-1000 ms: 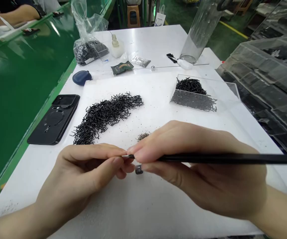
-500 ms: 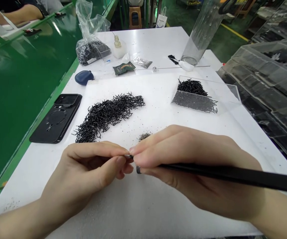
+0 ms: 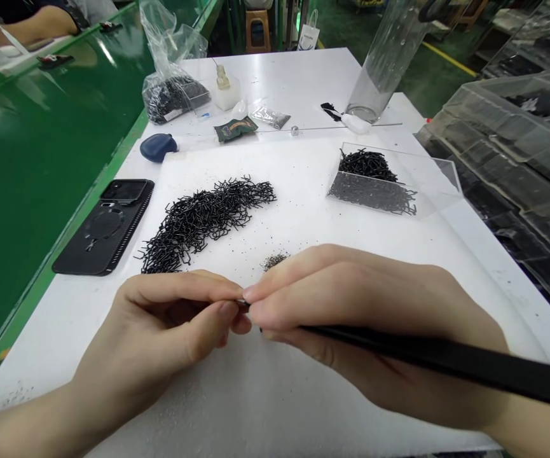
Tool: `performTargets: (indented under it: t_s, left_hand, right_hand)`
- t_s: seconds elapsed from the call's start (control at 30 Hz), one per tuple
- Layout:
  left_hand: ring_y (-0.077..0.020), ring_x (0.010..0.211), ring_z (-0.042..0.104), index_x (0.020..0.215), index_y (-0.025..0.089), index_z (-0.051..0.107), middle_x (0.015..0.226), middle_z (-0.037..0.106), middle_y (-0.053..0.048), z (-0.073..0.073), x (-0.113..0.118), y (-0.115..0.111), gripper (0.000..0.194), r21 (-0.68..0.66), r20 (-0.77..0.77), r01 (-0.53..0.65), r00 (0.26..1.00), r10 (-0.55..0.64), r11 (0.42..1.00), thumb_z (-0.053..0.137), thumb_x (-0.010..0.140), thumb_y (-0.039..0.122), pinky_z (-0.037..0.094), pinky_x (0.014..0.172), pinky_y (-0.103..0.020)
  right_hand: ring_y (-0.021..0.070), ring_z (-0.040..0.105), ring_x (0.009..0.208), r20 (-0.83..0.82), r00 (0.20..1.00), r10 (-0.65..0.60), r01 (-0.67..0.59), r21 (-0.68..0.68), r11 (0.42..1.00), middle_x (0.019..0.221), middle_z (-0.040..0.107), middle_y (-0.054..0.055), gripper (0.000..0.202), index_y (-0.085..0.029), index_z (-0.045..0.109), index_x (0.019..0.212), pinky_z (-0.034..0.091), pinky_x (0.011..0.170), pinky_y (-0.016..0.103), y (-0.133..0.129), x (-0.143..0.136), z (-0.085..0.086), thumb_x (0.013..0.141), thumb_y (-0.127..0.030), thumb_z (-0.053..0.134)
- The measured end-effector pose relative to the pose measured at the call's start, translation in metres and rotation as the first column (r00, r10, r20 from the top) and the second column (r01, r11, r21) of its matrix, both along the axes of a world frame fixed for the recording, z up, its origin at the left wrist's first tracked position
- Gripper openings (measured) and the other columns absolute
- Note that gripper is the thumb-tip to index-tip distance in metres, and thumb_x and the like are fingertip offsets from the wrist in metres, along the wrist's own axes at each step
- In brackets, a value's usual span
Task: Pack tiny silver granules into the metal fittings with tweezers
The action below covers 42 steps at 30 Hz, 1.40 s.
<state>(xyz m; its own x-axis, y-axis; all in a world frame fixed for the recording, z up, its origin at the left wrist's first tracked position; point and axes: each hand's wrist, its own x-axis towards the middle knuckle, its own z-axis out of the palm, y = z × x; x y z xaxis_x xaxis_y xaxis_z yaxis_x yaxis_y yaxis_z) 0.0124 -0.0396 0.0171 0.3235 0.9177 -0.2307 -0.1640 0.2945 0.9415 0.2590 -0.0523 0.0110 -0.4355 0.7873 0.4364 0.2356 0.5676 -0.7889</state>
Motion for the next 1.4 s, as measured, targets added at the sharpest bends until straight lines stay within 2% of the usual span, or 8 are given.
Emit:
performTargets:
  t_s: [0.17,0.3,0.53,0.63,0.87,1.2,1.3,1.4]
  left_hand:
    - [-0.0115,0.060,0.080,0.076,0.030,0.099,0.070,0.089,0.001,-0.003,-0.001,-0.001,0.030,0.031,-0.018,-0.007,1.000,0.008,0.999,0.091,0.075,0.000,0.065,0.059,-0.010]
    - [-0.0163,0.060,0.082,0.076,0.028,0.099,0.068,0.088,-0.003,-0.004,-0.001,-0.002,0.024,0.085,-0.092,0.010,0.996,-0.002,0.996,0.092,0.076,0.006,0.066,0.056,-0.016]
    - [-0.0151,0.059,0.082,0.078,0.029,0.099,0.076,0.092,-0.003,-0.006,-0.001,-0.004,0.033,0.087,-0.041,0.034,0.999,-0.030,0.996,0.088,0.073,-0.002,0.067,0.057,-0.015]
    - [-0.0154,0.058,0.082,0.078,0.029,0.099,0.075,0.091,-0.003,-0.008,-0.002,-0.005,0.035,0.097,-0.037,0.043,0.999,-0.040,0.994,0.087,0.072,-0.003,0.068,0.058,-0.016]
    - [-0.0151,0.057,0.082,0.077,0.029,0.099,0.075,0.091,-0.003,-0.008,-0.003,-0.005,0.033,0.082,-0.043,0.046,0.998,-0.042,0.996,0.088,0.072,-0.001,0.067,0.056,-0.016]
    - [-0.0206,0.055,0.080,0.078,0.024,0.098,0.071,0.089,-0.007,-0.007,-0.005,-0.005,0.014,0.179,-0.175,0.043,0.985,-0.012,0.983,0.089,0.081,0.014,0.065,0.050,-0.023]
    - [-0.0200,0.058,0.083,0.080,0.020,0.096,0.073,0.090,-0.005,-0.008,-0.005,-0.008,0.015,0.351,-0.289,0.051,0.956,0.057,0.935,0.084,0.084,0.012,0.064,0.051,-0.022]
    - [-0.0109,0.060,0.080,0.087,0.016,0.095,0.079,0.091,-0.001,-0.011,-0.007,-0.015,0.021,0.583,-0.420,0.165,0.899,0.121,0.796,0.078,0.088,0.004,0.064,0.059,-0.016]
  right_hand:
    - [0.0205,0.098,0.094,-0.090,0.994,-0.053,0.054,0.008,0.998,0.105,0.098,-0.006,0.027,-0.035,0.095,0.113,0.079,0.089,0.018,0.005,-0.008,0.001,0.099,-0.013,0.097]
    - [0.0198,0.097,0.090,-0.137,0.981,-0.137,0.129,-0.068,0.989,0.103,0.098,-0.006,0.019,-0.034,0.093,0.107,0.079,0.083,0.019,0.000,-0.009,-0.004,0.100,-0.018,0.100]
    - [0.0185,0.095,0.098,-0.190,0.973,-0.128,0.105,-0.126,0.986,0.110,0.097,-0.005,0.028,-0.036,0.095,0.118,0.078,0.092,0.021,-0.007,0.003,-0.016,0.103,-0.012,0.092]
    - [0.0178,0.095,0.100,-0.202,0.969,-0.142,0.108,-0.167,0.980,0.108,0.096,-0.006,0.022,-0.036,0.095,0.116,0.078,0.094,0.020,-0.004,0.001,-0.017,0.105,-0.017,0.094]
    - [0.0198,0.096,0.087,-0.230,0.965,-0.129,0.073,-0.237,0.969,0.102,0.097,-0.005,0.014,-0.037,0.096,0.111,0.081,0.079,0.022,0.001,-0.007,-0.010,0.106,-0.024,0.097]
    - [0.0216,0.095,0.086,-0.235,0.961,-0.146,0.081,-0.269,0.960,0.100,0.096,-0.004,0.012,-0.040,0.095,0.109,0.080,0.077,0.025,0.000,-0.003,-0.010,0.105,-0.030,0.099]
    - [0.0229,0.095,0.091,-0.199,0.970,-0.141,0.087,-0.258,0.962,0.105,0.095,-0.002,0.013,-0.040,0.094,0.113,0.081,0.080,0.029,0.007,0.003,-0.012,0.108,-0.028,0.094]
    - [0.0223,0.093,0.092,-0.068,0.992,-0.102,0.080,-0.261,0.962,0.103,0.094,-0.001,0.006,-0.040,0.094,0.107,0.079,0.078,0.030,0.015,0.009,-0.011,0.108,-0.034,0.095]
